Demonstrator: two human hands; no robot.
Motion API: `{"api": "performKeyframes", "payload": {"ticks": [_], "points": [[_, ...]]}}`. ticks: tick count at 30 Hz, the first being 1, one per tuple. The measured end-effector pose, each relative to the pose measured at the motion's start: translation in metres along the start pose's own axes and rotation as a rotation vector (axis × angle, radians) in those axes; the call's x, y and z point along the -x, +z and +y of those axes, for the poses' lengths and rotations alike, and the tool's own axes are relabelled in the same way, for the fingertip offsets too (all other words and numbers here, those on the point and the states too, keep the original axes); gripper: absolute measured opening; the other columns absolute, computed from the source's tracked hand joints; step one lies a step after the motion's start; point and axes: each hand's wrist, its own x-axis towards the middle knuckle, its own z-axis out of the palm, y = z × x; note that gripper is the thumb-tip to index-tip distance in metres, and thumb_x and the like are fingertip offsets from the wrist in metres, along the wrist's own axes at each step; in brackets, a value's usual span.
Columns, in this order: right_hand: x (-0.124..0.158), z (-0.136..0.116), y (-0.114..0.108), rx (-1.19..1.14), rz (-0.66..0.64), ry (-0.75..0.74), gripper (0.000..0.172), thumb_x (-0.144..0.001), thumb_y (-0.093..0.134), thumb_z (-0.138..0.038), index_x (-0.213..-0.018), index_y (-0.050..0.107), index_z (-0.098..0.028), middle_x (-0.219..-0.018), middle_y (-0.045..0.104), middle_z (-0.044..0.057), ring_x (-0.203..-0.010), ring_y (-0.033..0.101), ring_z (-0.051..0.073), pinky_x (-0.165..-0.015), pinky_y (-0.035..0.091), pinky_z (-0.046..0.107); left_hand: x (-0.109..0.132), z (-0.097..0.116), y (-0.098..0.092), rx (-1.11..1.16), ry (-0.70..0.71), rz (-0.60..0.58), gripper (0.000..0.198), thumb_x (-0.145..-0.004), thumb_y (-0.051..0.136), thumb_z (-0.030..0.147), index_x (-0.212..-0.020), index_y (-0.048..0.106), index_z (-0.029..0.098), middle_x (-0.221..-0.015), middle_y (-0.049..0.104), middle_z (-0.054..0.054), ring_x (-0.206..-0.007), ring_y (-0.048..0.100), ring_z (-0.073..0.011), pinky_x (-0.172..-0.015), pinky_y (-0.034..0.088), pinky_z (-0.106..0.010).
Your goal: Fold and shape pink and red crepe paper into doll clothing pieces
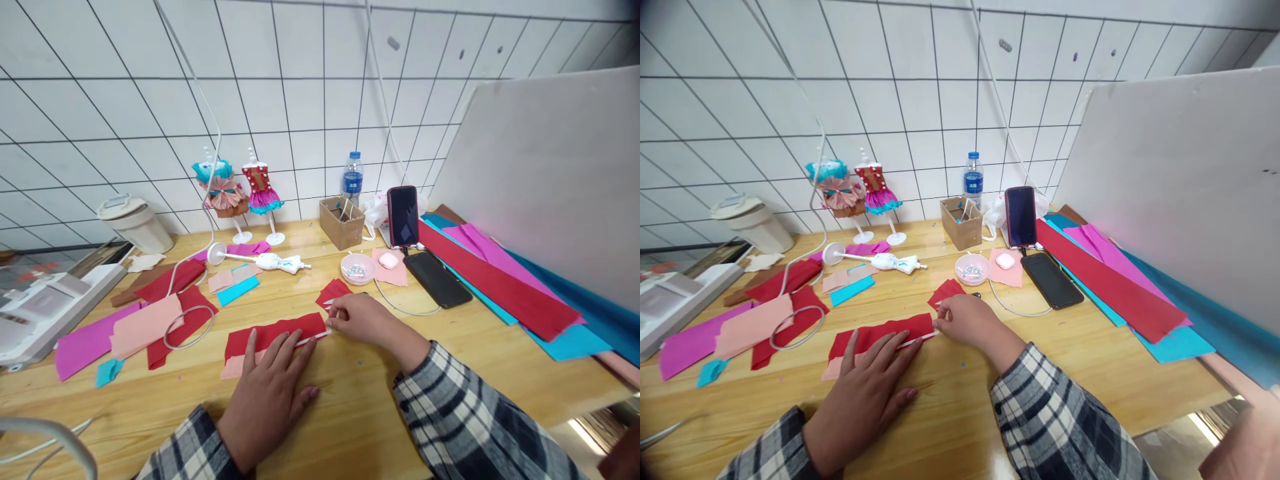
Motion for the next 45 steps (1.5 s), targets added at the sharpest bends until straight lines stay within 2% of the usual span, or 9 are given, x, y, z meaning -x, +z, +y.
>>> {"api": "performKeyframes", "payload": {"ticks": [10, 17, 20, 26, 29, 31, 34, 39, 45], "points": [[-0.001, -0.008, 0.014, 0.068, -0.015, -0.027, 0.005, -0.074, 0.063, -0.022, -0.072, 0.068, -0.022, -0.076, 0.068, -0.001, -0.073, 0.059, 0.014, -0.057, 0.033, 0.024, 0.000, -0.002, 0.001, -0.116, 0.048, 0.106, 0.054, -0.090, 0.048, 0.053, -0.138, 0.049, 0.027, -0.144, 0.049, -0.010, -0.129, 0.044, -0.0308, -0.115, -0.002, -0.055], [-0.002, -0.008, 0.010, 0.060, 0.136, -0.037, 0.032, -0.089, 0.052, -0.037, -0.116, 0.062, -0.024, -0.109, 0.064, 0.005, -0.093, 0.060, 0.017, -0.076, 0.041, 0.028, -0.016, -0.017, -0.028, 0.018, -0.086, 0.231, 0.051, -0.090, 0.052, 0.042, -0.137, 0.046, 0.024, -0.132, 0.057, -0.012, -0.120, 0.051, -0.0299, -0.110, 0.022, -0.054], [-0.005, -0.010, 0.016, 0.121, 0.157, -0.093, 0.035, -0.086, 0.058, -0.044, -0.114, 0.064, -0.025, -0.110, 0.062, 0.007, -0.091, 0.060, 0.020, -0.074, 0.042, 0.031, -0.039, -0.032, -0.040, 0.166, -0.184, 0.236, 0.059, -0.089, 0.052, 0.047, -0.141, 0.040, 0.020, -0.130, 0.055, -0.014, -0.120, 0.051, -0.0300, -0.102, 0.039, -0.048], [-0.003, -0.017, 0.018, 0.110, 0.126, -0.243, 0.009, -0.081, 0.064, -0.025, -0.088, 0.067, -0.020, -0.098, 0.063, 0.005, -0.093, 0.057, 0.018, -0.080, 0.042, 0.029, -0.055, -0.046, -0.025, 0.387, -0.100, 0.005, 0.098, -0.071, 0.070, 0.059, -0.148, 0.024, 0.019, -0.149, 0.037, -0.017, -0.138, 0.034, -0.0328, -0.112, 0.030, -0.050], [0.003, -0.023, 0.015, 0.105, 0.139, -0.427, 0.010, -0.087, 0.055, -0.019, -0.090, 0.064, -0.018, -0.093, 0.065, 0.005, -0.092, 0.055, 0.018, -0.087, 0.040, 0.030, -0.050, -0.043, -0.021, 0.398, -0.161, -0.092, 0.095, -0.068, 0.073, 0.058, -0.145, 0.031, 0.022, -0.144, 0.047, -0.015, -0.133, 0.042, -0.0334, -0.114, 0.015, -0.061], [0.005, -0.024, 0.014, 0.090, 0.204, -0.477, 0.015, -0.091, 0.048, -0.016, -0.094, 0.063, -0.017, -0.095, 0.066, 0.007, -0.093, 0.055, 0.019, -0.088, 0.039, 0.032, -0.048, -0.040, -0.021, 0.390, -0.229, -0.117, 0.083, -0.070, 0.072, 0.055, -0.140, 0.038, 0.026, -0.135, 0.057, -0.012, -0.125, 0.051, -0.0317, -0.112, 0.010, -0.064], [0.003, -0.019, 0.016, 0.017, 0.272, -0.299, 0.028, -0.090, 0.053, -0.022, -0.117, 0.058, -0.014, -0.110, 0.064, 0.011, -0.103, 0.054, 0.022, -0.092, 0.040, 0.035, -0.049, -0.036, -0.021, 0.378, -0.310, -0.088, 0.077, -0.071, 0.071, 0.054, -0.136, 0.043, 0.026, -0.128, 0.062, -0.010, -0.120, 0.054, -0.0304, -0.110, 0.017, -0.061], [-0.003, -0.006, 0.017, -0.065, 0.079, -0.147, 0.064, -0.084, 0.062, -0.041, -0.139, 0.044, -0.015, -0.121, 0.061, 0.013, -0.111, 0.055, 0.026, -0.093, 0.040, 0.039, -0.052, -0.030, -0.014, 0.372, -0.441, -0.081, 0.075, -0.074, 0.066, 0.057, -0.137, 0.044, 0.023, -0.114, 0.068, -0.011, -0.110, 0.060, -0.0308, -0.105, 0.020, -0.061], [-0.001, 0.002, 0.012, -0.235, -0.109, -0.109, 0.088, -0.066, 0.079, -0.024, -0.144, 0.038, -0.019, -0.104, 0.067, 0.003, -0.097, 0.061, 0.019, -0.084, 0.044, 0.030, -0.050, -0.024, -0.020, 0.468, -0.457, -0.034, 0.060, -0.079, 0.063, 0.030, -0.136, 0.045, 0.030, -0.095, 0.070, 0.001, -0.096, 0.064, -0.0224, -0.108, 0.018, -0.056]]}}
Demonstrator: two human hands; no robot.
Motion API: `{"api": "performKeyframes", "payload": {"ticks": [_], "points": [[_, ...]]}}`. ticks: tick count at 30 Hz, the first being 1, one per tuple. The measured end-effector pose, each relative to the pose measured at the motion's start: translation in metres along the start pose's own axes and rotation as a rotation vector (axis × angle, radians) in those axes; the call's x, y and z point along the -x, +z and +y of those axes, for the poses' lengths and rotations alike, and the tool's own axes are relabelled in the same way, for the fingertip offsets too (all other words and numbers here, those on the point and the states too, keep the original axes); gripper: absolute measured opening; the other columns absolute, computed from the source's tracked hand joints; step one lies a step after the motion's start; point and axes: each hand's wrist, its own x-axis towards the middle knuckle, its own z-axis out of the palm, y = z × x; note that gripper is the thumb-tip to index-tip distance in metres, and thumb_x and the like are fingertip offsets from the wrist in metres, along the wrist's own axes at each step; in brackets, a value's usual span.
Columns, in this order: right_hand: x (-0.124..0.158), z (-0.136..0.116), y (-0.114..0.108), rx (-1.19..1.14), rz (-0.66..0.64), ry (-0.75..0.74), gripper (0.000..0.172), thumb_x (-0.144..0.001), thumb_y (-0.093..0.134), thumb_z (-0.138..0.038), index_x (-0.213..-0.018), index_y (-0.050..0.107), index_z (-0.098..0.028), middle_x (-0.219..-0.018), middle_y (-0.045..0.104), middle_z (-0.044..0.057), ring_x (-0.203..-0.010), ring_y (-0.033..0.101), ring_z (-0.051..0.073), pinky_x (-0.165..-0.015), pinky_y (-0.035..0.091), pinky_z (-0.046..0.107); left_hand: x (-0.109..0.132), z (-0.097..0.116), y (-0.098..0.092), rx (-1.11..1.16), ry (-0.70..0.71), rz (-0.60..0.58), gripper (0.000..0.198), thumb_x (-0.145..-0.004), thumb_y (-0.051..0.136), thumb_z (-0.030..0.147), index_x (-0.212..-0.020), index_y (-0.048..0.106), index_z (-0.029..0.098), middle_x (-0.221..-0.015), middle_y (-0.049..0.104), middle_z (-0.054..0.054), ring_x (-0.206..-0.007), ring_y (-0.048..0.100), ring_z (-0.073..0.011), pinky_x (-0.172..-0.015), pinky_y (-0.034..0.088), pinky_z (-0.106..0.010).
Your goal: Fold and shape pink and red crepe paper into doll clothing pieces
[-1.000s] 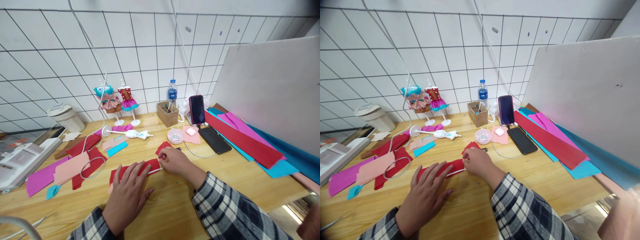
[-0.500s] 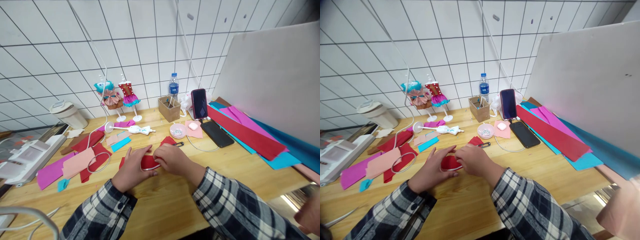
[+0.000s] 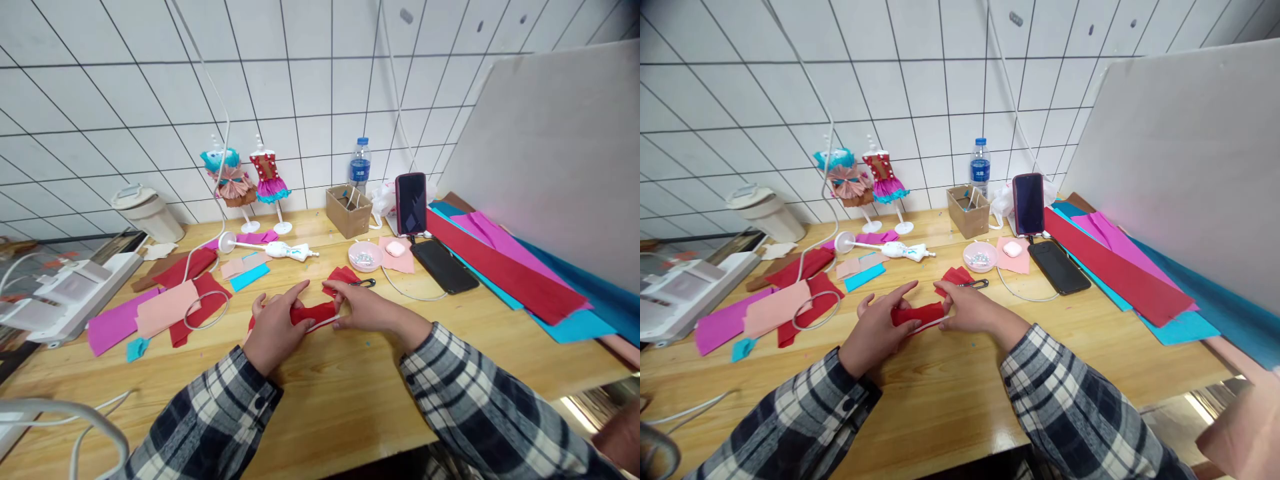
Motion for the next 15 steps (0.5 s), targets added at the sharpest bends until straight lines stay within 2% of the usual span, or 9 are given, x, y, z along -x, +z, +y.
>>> {"api": "performKeyframes", "payload": {"ticks": [2, 4, 6, 12, 14, 15], "points": [[0.000, 0.001, -0.001, 0.054, -0.029, -0.015, 0.070, -0.066, 0.079, -0.021, -0.131, 0.054, -0.021, -0.095, 0.067, 0.000, -0.087, 0.062, 0.016, -0.076, 0.044, 0.026, 0.002, 0.001, -0.002, 0.027, 0.027, 0.010, 0.058, -0.079, 0.062, 0.026, -0.134, 0.046, 0.031, -0.092, 0.070, 0.003, -0.095, 0.064, -0.0212, -0.109, 0.016, -0.055], [0.000, 0.001, -0.002, 0.136, -0.027, -0.044, 0.039, -0.069, 0.077, -0.021, -0.107, 0.069, -0.021, -0.087, 0.066, -0.001, -0.080, 0.060, 0.014, -0.068, 0.042, 0.024, 0.003, 0.002, -0.003, 0.038, 0.043, 0.014, 0.057, -0.079, 0.061, 0.025, -0.133, 0.047, 0.031, -0.090, 0.070, 0.003, -0.094, 0.064, -0.0207, -0.110, 0.016, -0.054], [-0.001, 0.001, -0.002, 0.190, 0.005, -0.067, 0.017, -0.071, 0.076, -0.024, -0.087, 0.073, -0.019, -0.084, 0.063, 0.000, -0.079, 0.058, 0.015, -0.067, 0.039, 0.024, 0.003, 0.002, -0.004, 0.043, 0.047, 0.011, 0.056, -0.079, 0.061, 0.025, -0.133, 0.048, 0.031, -0.089, 0.070, 0.004, -0.093, 0.065, -0.0205, -0.110, 0.017, -0.054], [0.000, -0.002, -0.005, 0.271, 0.060, -0.147, 0.005, -0.074, 0.072, -0.022, -0.076, 0.070, -0.017, -0.087, 0.059, 0.003, -0.085, 0.056, 0.016, -0.073, 0.039, 0.025, 0.004, 0.001, -0.007, 0.003, 0.068, 0.014, 0.053, -0.080, 0.062, 0.031, -0.132, 0.049, 0.031, -0.090, 0.071, 0.002, -0.094, 0.064, -0.0216, -0.109, 0.018, -0.057], [0.002, -0.006, -0.004, 0.297, 0.072, -0.168, 0.004, -0.076, 0.068, -0.020, -0.077, 0.069, -0.016, -0.088, 0.060, 0.004, -0.086, 0.056, 0.017, -0.072, 0.039, 0.026, 0.006, 0.004, -0.012, -0.065, 0.144, 0.071, 0.059, -0.076, 0.068, 0.041, -0.131, 0.051, 0.030, -0.111, 0.068, -0.004, -0.108, 0.059, -0.0266, -0.109, 0.021, -0.057], [0.004, -0.010, -0.003, 0.316, 0.083, -0.179, 0.005, -0.077, 0.065, -0.020, -0.079, 0.068, -0.016, -0.089, 0.060, 0.005, -0.087, 0.056, 0.018, -0.072, 0.039, 0.027, 0.008, 0.006, -0.015, -0.112, 0.198, 0.116, 0.065, -0.072, 0.072, 0.045, -0.132, 0.051, 0.029, -0.126, 0.061, -0.008, -0.119, 0.052, -0.0306, -0.110, 0.020, -0.057]]}}
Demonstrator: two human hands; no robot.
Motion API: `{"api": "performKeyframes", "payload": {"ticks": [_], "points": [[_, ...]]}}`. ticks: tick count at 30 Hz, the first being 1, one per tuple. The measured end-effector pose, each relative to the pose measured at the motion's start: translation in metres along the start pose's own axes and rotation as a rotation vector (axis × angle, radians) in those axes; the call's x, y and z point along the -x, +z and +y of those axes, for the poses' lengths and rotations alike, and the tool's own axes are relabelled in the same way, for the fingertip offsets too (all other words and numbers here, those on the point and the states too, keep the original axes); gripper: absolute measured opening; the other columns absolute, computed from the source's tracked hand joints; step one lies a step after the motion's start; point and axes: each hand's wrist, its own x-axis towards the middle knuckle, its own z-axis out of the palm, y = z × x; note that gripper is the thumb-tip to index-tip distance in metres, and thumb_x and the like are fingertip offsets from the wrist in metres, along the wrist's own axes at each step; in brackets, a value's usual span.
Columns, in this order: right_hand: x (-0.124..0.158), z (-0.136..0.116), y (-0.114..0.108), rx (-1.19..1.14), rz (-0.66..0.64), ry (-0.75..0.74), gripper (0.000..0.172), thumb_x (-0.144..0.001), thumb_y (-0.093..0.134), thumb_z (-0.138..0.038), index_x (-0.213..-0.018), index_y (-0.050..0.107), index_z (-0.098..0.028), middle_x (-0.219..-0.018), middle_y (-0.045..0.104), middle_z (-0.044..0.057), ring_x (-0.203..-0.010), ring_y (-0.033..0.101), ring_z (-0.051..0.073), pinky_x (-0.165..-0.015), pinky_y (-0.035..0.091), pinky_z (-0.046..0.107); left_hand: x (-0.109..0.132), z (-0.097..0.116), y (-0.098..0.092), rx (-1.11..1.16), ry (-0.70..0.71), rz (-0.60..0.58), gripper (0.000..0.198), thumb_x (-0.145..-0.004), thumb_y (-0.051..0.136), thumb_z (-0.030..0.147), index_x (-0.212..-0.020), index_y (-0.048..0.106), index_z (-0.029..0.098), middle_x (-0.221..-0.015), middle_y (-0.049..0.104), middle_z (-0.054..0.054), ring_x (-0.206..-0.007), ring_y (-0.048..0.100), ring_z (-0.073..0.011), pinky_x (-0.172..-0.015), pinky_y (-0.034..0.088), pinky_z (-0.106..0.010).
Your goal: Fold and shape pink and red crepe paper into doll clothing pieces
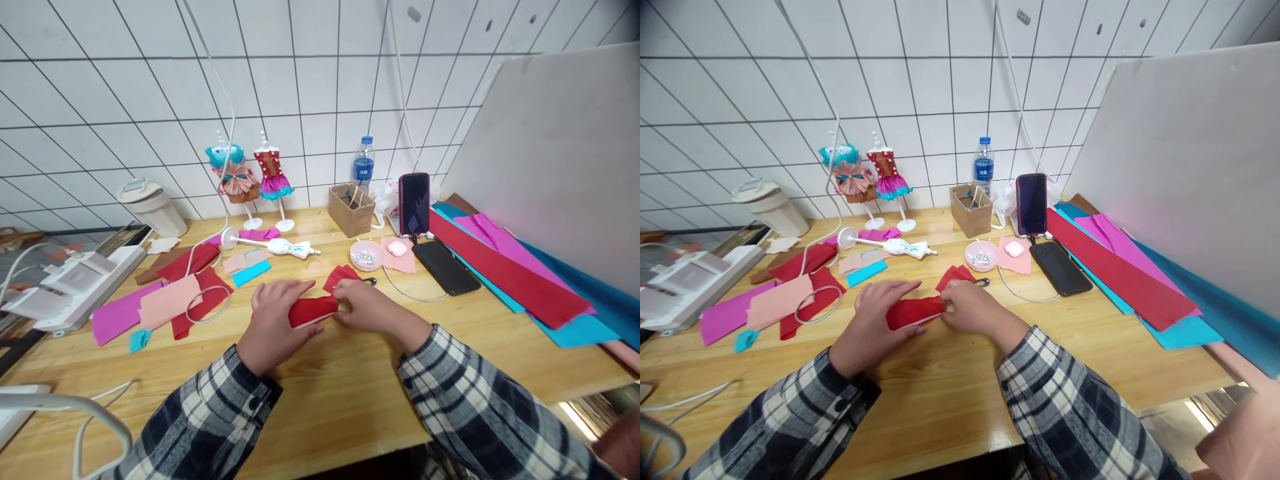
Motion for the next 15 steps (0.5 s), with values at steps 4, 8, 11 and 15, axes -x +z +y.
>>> {"api": "performKeyframes", "payload": {"ticks": [4, 8, 11, 15], "points": [[0.006, -0.024, 0.004, 0.180, 0.014, -0.098, 0.011, -0.082, 0.058, -0.023, -0.085, 0.067, -0.017, -0.088, 0.062, 0.007, -0.084, 0.056, 0.020, -0.070, 0.039, 0.031, 0.004, 0.007, -0.014, -0.106, 0.182, 0.033, 0.089, -0.069, 0.075, 0.047, -0.146, 0.034, 0.028, -0.155, 0.030, -0.011, -0.141, 0.023, -0.0367, -0.115, 0.007, -0.059], [0.009, -0.040, 0.009, 0.271, 0.012, -0.185, 0.016, -0.087, 0.052, -0.024, -0.088, 0.066, -0.018, -0.090, 0.065, 0.008, -0.083, 0.055, 0.021, -0.069, 0.039, 0.032, 0.003, 0.005, -0.013, 0.010, 0.168, -0.155, 0.067, -0.074, 0.070, 0.039, -0.135, 0.046, 0.029, -0.127, 0.062, -0.005, -0.122, 0.051, -0.0284, -0.114, 0.001, -0.060], [0.010, -0.040, 0.010, 0.288, 0.007, -0.211, 0.017, -0.087, 0.050, -0.021, -0.093, 0.065, -0.018, -0.090, 0.066, 0.008, -0.080, 0.055, 0.021, -0.070, 0.038, 0.033, 0.002, 0.001, -0.008, 0.056, 0.086, -0.191, 0.031, -0.077, 0.068, 0.037, -0.108, 0.065, 0.031, -0.101, 0.071, 0.000, -0.100, 0.062, -0.0231, -0.112, 0.007, -0.060], [0.012, -0.040, 0.010, 0.302, 0.019, -0.219, 0.017, -0.088, 0.048, -0.022, -0.093, 0.064, -0.018, -0.086, 0.066, 0.007, -0.079, 0.054, 0.021, -0.071, 0.037, 0.033, 0.001, -0.001, -0.008, 0.047, 0.049, -0.226, 0.012, -0.076, 0.069, 0.036, -0.086, 0.070, 0.030, -0.087, 0.071, 0.003, -0.092, 0.063, -0.0222, -0.107, 0.016, -0.059]]}}
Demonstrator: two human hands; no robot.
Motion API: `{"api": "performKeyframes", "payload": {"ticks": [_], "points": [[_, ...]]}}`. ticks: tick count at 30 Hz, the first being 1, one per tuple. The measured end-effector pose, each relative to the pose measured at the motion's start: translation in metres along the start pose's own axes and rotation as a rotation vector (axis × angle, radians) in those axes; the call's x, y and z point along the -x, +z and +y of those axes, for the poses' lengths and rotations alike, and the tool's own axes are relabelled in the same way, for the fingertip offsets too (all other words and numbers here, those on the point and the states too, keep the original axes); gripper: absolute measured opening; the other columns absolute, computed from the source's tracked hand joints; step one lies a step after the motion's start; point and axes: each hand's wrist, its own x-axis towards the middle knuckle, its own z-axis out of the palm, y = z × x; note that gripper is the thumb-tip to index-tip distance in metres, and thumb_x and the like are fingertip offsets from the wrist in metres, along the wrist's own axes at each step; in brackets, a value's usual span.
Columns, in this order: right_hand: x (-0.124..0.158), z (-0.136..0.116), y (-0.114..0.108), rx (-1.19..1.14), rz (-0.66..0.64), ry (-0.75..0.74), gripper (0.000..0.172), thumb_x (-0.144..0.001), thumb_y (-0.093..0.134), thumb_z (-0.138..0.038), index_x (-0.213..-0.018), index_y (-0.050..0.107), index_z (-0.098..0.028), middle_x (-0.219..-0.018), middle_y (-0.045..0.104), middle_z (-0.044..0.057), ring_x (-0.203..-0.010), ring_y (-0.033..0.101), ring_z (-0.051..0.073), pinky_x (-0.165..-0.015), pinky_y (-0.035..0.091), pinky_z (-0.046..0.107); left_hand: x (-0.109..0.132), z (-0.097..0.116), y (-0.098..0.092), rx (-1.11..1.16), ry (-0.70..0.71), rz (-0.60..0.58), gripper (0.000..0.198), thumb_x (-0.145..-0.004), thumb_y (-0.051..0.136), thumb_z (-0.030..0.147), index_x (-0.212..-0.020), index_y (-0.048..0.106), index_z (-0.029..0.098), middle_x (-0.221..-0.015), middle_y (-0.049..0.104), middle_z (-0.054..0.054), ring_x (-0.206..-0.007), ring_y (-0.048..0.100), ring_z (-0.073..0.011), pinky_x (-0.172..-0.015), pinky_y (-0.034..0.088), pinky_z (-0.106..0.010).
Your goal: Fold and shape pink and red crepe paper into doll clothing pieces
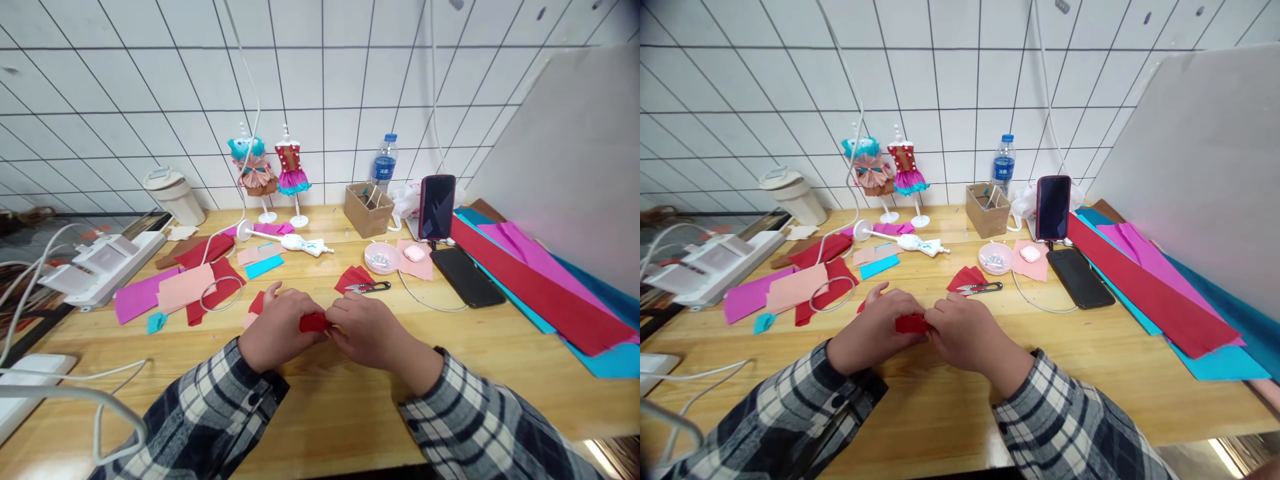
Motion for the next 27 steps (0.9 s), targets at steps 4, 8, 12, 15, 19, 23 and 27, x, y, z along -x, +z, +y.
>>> {"api": "performKeyframes", "payload": {"ticks": [4, 8, 12, 15, 19, 23, 27], "points": [[0.002, 0.005, -0.004, -0.072, 0.022, 0.050, 0.015, -0.087, 0.053, -0.027, -0.096, 0.062, -0.020, -0.089, 0.066, 0.005, -0.083, 0.055, 0.021, -0.071, 0.038, 0.032, 0.001, -0.003, -0.003, 0.023, -0.032, 0.006, 0.008, -0.077, 0.065, 0.028, -0.074, 0.071, 0.030, -0.084, 0.071, 0.004, -0.092, 0.063, -0.0200, -0.108, 0.017, -0.056], [0.003, 0.034, -0.006, -0.056, 0.113, 0.223, 0.032, -0.088, 0.053, -0.025, -0.119, 0.057, -0.018, -0.111, 0.064, 0.009, -0.102, 0.052, 0.024, -0.087, 0.038, 0.035, 0.000, -0.011, -0.007, 0.173, -0.118, 0.035, 0.012, -0.078, 0.064, 0.037, -0.076, 0.072, 0.028, -0.083, 0.074, 0.004, -0.086, 0.065, -0.0181, -0.112, 0.015, -0.055], [0.004, 0.065, -0.002, 0.060, 0.016, 0.405, 0.022, -0.089, 0.050, -0.018, -0.104, 0.065, -0.019, -0.103, 0.065, 0.011, -0.103, 0.051, 0.027, -0.087, 0.037, 0.038, 0.000, -0.017, -0.008, 0.424, -0.293, 0.010, 0.025, -0.076, 0.064, 0.048, -0.077, 0.072, 0.024, -0.071, 0.071, 0.002, -0.064, 0.063, -0.0165, -0.087, 0.049, -0.041], [0.004, 0.073, 0.001, 0.067, 0.010, 0.468, 0.011, -0.084, 0.057, -0.019, -0.093, 0.064, -0.020, -0.096, 0.064, 0.010, -0.098, 0.053, 0.026, -0.081, 0.037, 0.036, 0.000, -0.019, -0.008, 0.665, -0.480, -0.076, 0.036, -0.071, 0.066, 0.054, -0.082, 0.071, 0.020, -0.056, 0.060, 0.003, -0.044, 0.050, -0.0129, -0.045, 0.043, -0.025], [0.004, 0.068, -0.001, 0.040, 0.135, 0.436, 0.004, -0.080, 0.059, -0.016, -0.079, 0.057, -0.020, -0.099, 0.062, 0.008, -0.095, 0.053, 0.024, -0.079, 0.038, 0.034, -0.001, -0.024, -0.005, 0.837, -0.466, -0.036, 0.038, -0.065, 0.074, 0.050, -0.077, 0.069, 0.015, -0.062, 0.063, 0.001, -0.054, 0.052, -0.0111, -0.050, 0.039, -0.021], [0.002, 0.050, -0.005, -0.106, 0.353, 0.416, 0.002, -0.090, 0.045, -0.021, -0.090, 0.047, -0.020, -0.101, 0.062, 0.010, -0.090, 0.058, 0.024, -0.073, 0.039, 0.033, -0.001, -0.030, 0.001, 1.019, -0.480, -0.011, 0.040, -0.062, 0.080, 0.048, -0.076, 0.069, 0.012, -0.066, 0.066, 0.000, -0.059, 0.054, -0.0113, -0.059, 0.040, -0.023], [-0.001, 0.019, 0.001, -0.405, 0.285, 0.510, 0.011, -0.094, 0.040, -0.034, -0.094, 0.039, -0.023, -0.069, 0.056, -0.001, -0.058, 0.052, 0.019, -0.055, 0.032, 0.029, 0.000, -0.028, 0.004, 1.223, -0.492, 0.000, 0.041, -0.059, 0.084, 0.045, -0.080, 0.071, 0.013, -0.072, 0.069, -0.001, -0.063, 0.056, -0.0120, -0.063, 0.041, -0.024]]}}
